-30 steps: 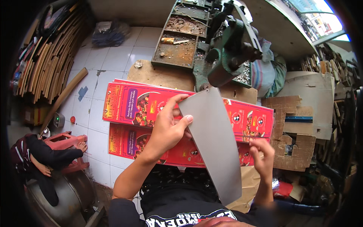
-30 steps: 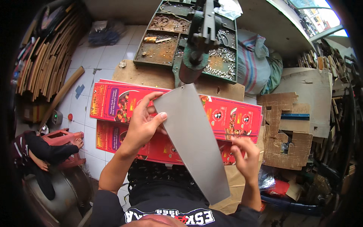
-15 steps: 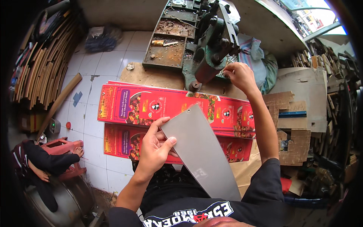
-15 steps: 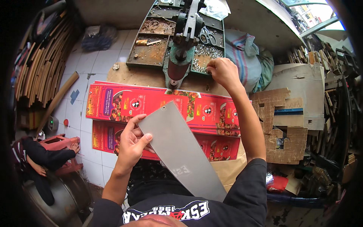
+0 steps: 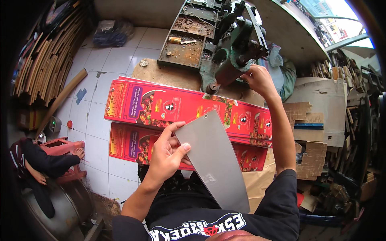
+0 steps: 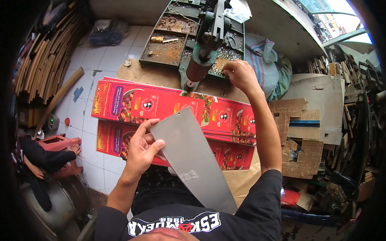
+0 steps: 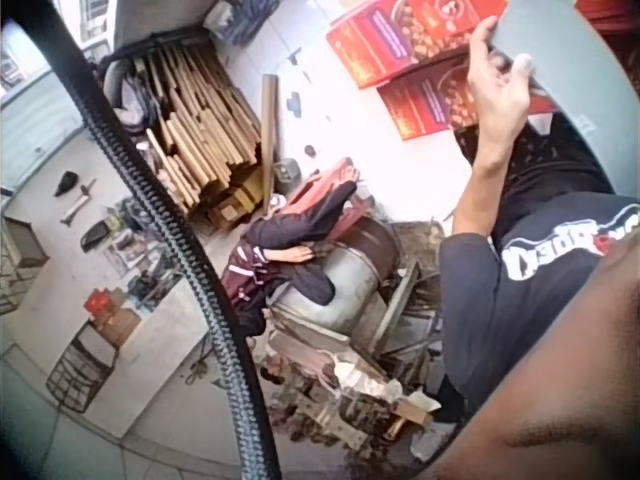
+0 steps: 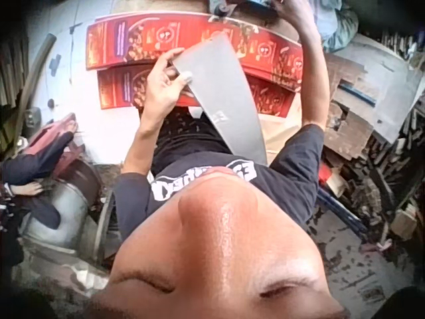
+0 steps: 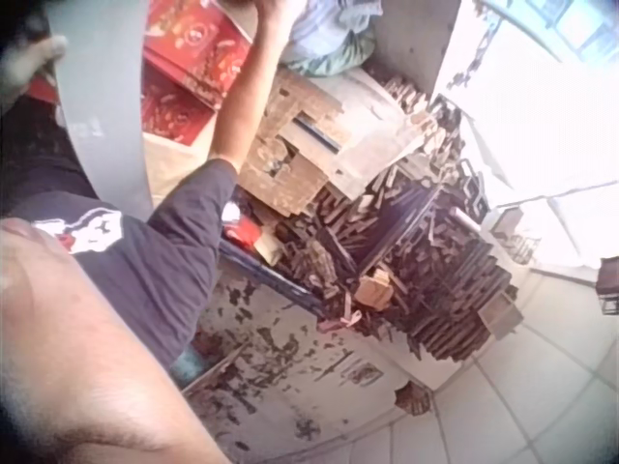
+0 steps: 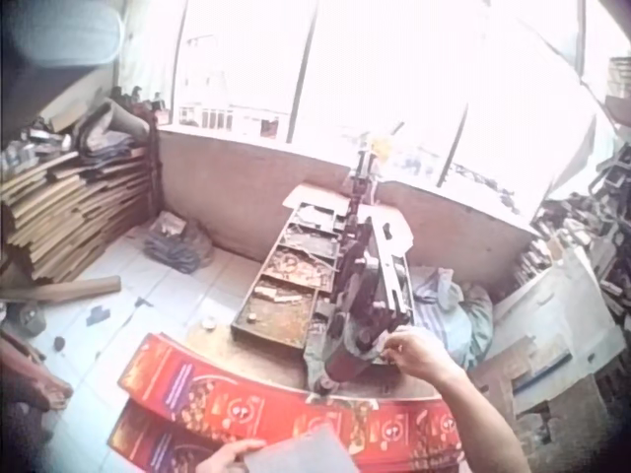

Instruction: The person uses a foot-operated riveting machine to attach metal rivets to long cardboard packaging strips, handling the strips and metal plates one by one and placing them under the press.

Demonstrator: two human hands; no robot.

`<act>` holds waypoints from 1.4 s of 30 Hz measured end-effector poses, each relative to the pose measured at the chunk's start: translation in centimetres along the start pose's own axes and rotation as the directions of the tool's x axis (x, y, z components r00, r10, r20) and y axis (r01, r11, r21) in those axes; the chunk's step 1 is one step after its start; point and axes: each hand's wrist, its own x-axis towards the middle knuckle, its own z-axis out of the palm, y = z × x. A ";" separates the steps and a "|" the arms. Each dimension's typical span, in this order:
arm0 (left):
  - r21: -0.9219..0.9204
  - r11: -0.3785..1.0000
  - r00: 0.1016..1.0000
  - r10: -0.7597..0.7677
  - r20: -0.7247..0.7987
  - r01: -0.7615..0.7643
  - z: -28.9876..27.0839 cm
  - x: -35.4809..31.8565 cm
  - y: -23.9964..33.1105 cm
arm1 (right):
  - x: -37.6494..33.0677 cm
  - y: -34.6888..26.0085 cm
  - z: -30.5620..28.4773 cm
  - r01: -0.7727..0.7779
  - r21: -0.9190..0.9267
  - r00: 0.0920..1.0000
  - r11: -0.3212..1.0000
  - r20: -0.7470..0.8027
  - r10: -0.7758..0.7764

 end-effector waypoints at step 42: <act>0.012 1.000 0.999 0.013 0.030 -0.013 0.7 3.7 1.9 | -14.3 -8.6 0.2 -0.251 0.842 0.967 0.477 0.191 0.172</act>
